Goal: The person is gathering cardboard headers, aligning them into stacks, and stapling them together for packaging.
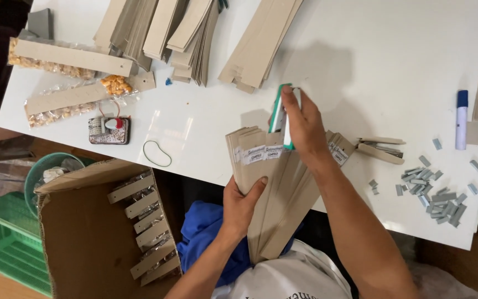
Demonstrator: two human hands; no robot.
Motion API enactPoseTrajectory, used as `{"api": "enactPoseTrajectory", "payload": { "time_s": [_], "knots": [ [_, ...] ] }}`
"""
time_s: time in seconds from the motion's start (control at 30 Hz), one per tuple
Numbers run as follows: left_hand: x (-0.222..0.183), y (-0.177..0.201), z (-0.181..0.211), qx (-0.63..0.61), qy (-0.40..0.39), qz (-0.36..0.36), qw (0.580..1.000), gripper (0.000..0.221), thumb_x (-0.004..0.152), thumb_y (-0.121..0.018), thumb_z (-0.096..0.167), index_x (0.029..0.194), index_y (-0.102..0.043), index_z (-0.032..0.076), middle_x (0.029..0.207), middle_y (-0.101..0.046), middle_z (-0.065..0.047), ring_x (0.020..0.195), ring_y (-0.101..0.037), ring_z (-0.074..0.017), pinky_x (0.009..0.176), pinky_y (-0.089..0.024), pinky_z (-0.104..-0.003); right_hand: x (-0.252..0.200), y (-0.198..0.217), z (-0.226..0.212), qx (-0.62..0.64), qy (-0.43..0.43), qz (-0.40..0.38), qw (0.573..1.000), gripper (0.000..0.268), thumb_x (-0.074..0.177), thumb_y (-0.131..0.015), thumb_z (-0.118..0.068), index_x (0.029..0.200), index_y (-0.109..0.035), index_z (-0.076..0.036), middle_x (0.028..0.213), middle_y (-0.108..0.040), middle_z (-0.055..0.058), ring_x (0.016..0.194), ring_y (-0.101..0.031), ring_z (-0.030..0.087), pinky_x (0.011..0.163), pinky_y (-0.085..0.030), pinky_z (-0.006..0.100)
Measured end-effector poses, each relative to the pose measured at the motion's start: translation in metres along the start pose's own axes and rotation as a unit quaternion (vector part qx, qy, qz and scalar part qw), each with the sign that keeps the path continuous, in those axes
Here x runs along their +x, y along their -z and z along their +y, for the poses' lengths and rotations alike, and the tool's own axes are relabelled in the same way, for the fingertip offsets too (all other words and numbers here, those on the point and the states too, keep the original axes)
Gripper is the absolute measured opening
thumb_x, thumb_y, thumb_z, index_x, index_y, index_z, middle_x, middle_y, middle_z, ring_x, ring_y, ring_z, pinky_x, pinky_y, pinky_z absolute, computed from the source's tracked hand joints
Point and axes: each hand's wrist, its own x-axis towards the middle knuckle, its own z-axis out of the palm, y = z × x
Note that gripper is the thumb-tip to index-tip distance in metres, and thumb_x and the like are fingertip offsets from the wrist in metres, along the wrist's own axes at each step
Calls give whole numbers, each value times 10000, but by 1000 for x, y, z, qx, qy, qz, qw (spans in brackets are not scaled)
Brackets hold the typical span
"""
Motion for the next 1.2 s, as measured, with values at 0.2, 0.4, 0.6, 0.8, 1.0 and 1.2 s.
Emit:
{"api": "enactPoseTrajectory", "payload": {
  "time_s": [0.2,0.4,0.6,0.8,1.0,1.2],
  "knots": [
    [-2,-3,-1,4,-17,18,1000,377,884,-824,228,1191,-699,49,1024,-770,-92,948,-604,-146,836,-570,-417,25,-10,54,10,46,-6,999,788,1066,-452,-637,1437,-512,55,1390,-545,288,1395,-441,430,1166,-234,663],
    [-1,-2,-10,-9,-12,-12,1000,328,926,-789,244,1186,-716,58,1021,-778,-77,923,-620,-133,831,-566,-394,21,-8,46,6,85,-5,996,550,1086,-447,-600,977,-627,-93,827,-510,38,943,-556,215,1023,-427,516],
    [1,6,1,-29,-2,-53,998,278,1026,-639,287,1190,-719,77,1019,-774,-77,896,-637,-147,834,-581,-388,8,-1,11,-2,9,2,1000,970,1020,-437,-717,1512,-362,116,1545,-371,348,1498,-283,448,1212,-167,627],
    [-3,-2,8,-4,-8,8,1000,377,909,-796,233,1221,-688,50,1051,-768,-91,950,-618,-151,856,-566,-420,7,-8,24,-10,18,-7,1000,984,1002,-429,-744,1505,-398,101,1526,-405,339,1478,-310,467,1198,-168,658],
    [-4,-3,6,6,-7,19,1000,394,890,-813,257,1202,-684,53,1053,-763,-88,965,-599,-144,853,-558,-421,21,-12,51,2,56,-12,998,702,1051,-441,-669,1239,-562,-4,1161,-526,184,1213,-481,324,1115,-306,588],
    [-2,2,-18,-18,7,-36,999,318,971,-732,284,1224,-706,91,1017,-773,-56,910,-616,-119,830,-575,-382,20,-10,46,7,82,0,997,528,1079,-441,-607,891,-598,-140,769,-469,-4,855,-543,164,952,-443,425]
  ]
}}
